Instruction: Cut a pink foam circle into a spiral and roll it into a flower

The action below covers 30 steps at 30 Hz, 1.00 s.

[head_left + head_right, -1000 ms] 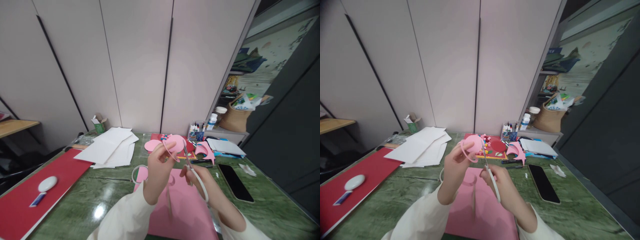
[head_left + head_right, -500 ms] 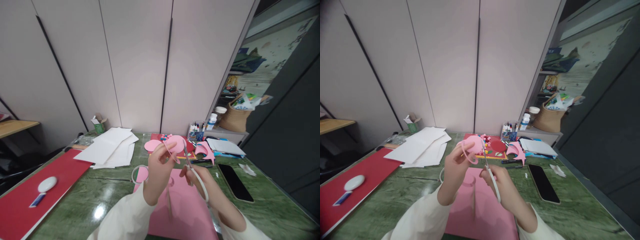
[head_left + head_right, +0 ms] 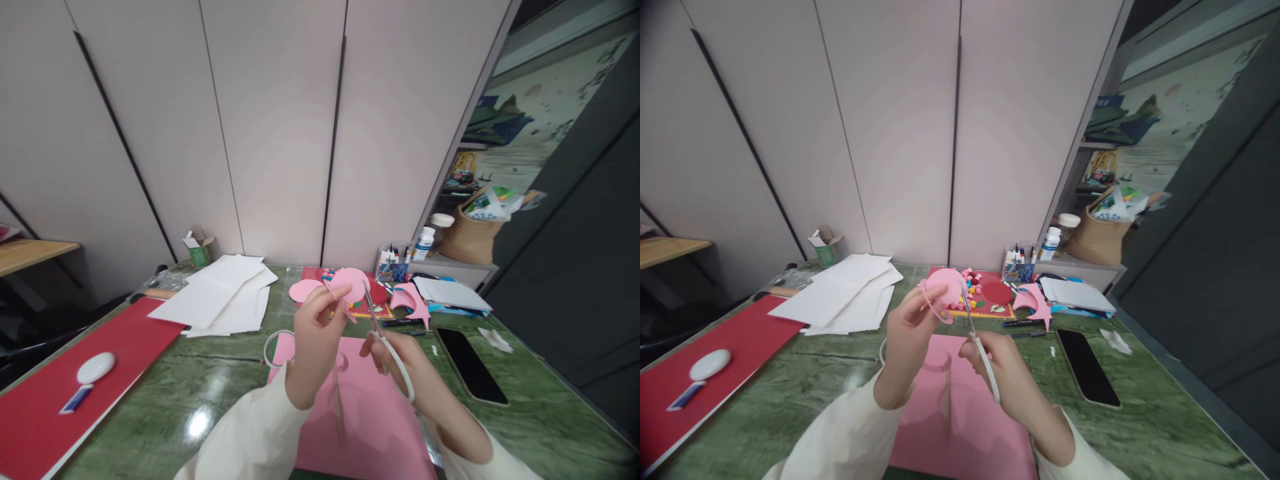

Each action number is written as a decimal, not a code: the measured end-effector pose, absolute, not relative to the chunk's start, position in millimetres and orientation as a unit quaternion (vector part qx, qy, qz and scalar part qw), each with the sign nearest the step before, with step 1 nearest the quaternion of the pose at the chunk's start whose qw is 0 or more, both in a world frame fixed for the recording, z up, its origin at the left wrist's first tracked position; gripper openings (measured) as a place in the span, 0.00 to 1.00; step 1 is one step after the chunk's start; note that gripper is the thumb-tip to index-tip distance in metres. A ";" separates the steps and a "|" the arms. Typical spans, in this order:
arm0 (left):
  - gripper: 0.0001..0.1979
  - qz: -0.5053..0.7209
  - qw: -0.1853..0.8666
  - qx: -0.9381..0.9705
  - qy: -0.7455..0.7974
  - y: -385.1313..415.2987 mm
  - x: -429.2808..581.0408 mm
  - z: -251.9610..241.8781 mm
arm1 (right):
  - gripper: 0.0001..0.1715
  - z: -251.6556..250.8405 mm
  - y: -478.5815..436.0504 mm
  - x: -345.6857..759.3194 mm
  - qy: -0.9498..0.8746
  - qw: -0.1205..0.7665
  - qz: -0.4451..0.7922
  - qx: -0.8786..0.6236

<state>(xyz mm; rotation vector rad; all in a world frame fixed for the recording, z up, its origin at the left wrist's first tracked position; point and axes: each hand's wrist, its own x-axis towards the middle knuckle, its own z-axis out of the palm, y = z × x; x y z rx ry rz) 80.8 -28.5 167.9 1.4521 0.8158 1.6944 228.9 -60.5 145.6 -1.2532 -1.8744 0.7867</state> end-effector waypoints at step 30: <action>0.10 0.632 0.383 0.586 0.332 -27.9 81.8 164.6 | 0.27 144.9 -58.2 230.2 -0.741 0.370 0.274 -0.489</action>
